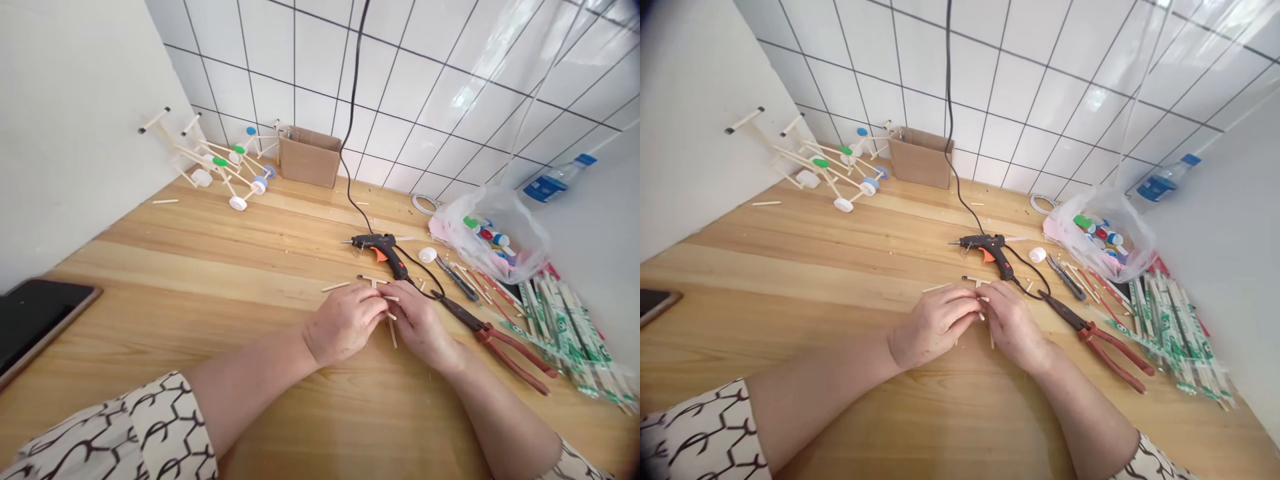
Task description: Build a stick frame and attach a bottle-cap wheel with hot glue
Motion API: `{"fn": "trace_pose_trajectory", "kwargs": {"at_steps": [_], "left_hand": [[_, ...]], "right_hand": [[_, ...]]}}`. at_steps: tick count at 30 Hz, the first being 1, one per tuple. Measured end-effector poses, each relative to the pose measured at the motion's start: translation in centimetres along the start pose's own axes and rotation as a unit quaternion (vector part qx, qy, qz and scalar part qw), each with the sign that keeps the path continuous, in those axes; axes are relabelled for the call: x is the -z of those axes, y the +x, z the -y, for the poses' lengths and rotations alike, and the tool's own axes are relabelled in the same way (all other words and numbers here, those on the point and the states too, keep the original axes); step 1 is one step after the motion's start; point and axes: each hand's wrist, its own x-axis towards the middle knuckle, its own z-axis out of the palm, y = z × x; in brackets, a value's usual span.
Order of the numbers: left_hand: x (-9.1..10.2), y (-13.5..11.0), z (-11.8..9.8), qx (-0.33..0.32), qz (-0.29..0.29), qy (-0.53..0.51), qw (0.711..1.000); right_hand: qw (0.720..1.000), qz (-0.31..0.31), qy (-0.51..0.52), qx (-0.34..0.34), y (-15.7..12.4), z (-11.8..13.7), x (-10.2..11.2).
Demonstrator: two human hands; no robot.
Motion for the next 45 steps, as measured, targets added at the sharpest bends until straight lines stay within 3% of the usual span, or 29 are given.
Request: {"fn": "trace_pose_trajectory", "kwargs": {"at_steps": [10,36,45], "left_hand": [[-0.46,-0.42,0.33,-0.007,0.050,0.017,0.999],[-0.36,-0.69,0.17,-0.014,0.082,0.018,0.996],[-0.55,-0.94,0.31,-0.005,0.071,-0.004,0.997]], "right_hand": [[1.000,0.006,-0.010,-0.012,-0.41,-0.38,-0.22],[1.000,0.012,0.010,-0.018,-0.87,-0.39,0.08],[0.998,0.019,0.040,-0.048,-0.82,-0.16,0.10]]}}
